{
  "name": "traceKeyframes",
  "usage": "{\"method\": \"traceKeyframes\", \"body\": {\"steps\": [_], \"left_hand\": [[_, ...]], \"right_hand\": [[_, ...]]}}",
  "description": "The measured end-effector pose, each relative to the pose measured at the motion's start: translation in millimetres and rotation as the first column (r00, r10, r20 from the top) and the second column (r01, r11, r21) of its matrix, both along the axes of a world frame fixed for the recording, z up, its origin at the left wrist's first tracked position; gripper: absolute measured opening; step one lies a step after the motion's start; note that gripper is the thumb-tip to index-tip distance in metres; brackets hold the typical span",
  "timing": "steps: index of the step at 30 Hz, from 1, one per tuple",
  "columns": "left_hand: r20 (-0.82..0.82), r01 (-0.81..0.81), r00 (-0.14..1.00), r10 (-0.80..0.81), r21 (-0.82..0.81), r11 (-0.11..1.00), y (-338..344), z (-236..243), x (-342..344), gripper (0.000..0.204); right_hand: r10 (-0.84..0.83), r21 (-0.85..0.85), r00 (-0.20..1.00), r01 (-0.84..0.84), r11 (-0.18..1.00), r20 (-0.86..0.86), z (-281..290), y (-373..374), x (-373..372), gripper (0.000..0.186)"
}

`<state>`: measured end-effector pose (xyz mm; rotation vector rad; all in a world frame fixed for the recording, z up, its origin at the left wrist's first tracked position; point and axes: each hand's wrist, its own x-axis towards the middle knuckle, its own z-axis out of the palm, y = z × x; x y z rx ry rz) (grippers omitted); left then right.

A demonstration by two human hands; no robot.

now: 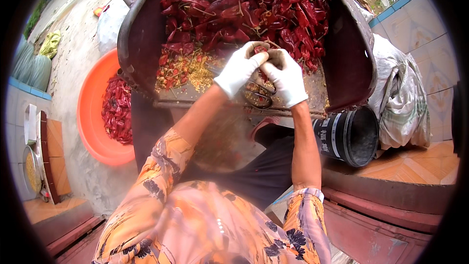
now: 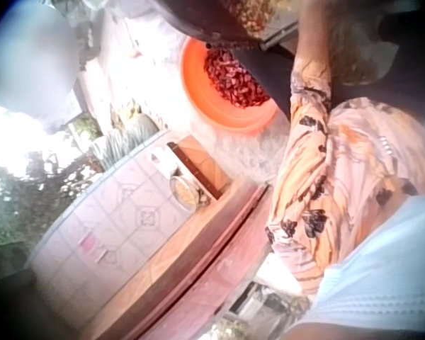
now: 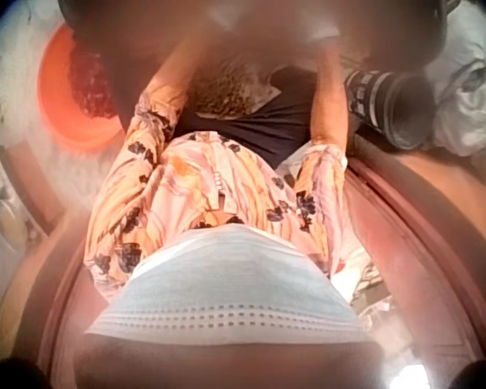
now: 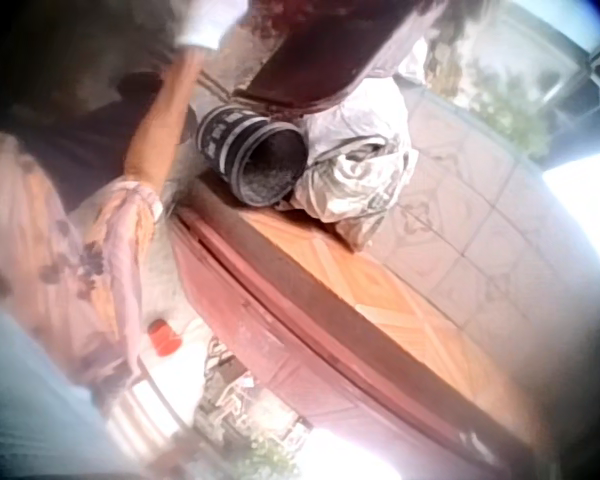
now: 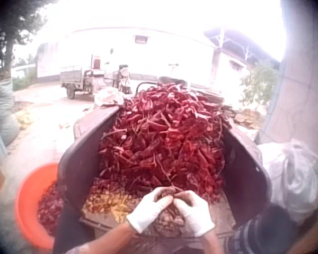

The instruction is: The person sits on the ground and uses scissors to trim the stems off dried red chilies. They pick each chili from a large pile, cut the stem, and drop the trimmed chili into a red basin. The process is repetitive and continuous throughout the clip.

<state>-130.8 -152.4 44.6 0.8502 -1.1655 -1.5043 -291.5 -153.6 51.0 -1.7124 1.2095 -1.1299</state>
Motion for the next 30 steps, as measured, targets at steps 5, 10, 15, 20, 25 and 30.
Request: {"method": "traceKeyframes", "body": {"steps": [5,10,15,20,25,30], "left_hand": [[0.066,-0.012,0.998,0.016,-0.060,0.998,16,8,6,0.032],[0.165,0.060,0.984,-0.061,0.016,0.998,25,7,21,0.033],[0.057,0.126,0.990,-0.129,0.052,0.991,35,8,29,0.037],[-0.031,0.145,0.989,-0.143,0.046,0.988,44,8,35,0.035],[0.200,0.122,0.969,-0.142,0.106,0.987,55,7,32,0.027],[-0.021,0.063,0.998,-0.060,0.149,0.987,64,7,29,0.024]], "right_hand": [[-0.009,0.208,0.974,-0.039,0.977,0.225,19,3,-8,0.027],[0.147,0.211,0.949,-0.210,0.955,0.279,30,17,2,0.034],[-0.019,0.335,0.881,-0.160,0.929,0.474,22,20,18,0.035],[0.130,0.279,0.967,-0.190,0.941,0.219,26,23,14,0.031],[0.256,0.143,0.950,-0.283,0.948,0.182,8,25,19,0.025],[0.128,0.218,0.972,-0.170,0.961,0.196,26,42,33,0.017]]}}
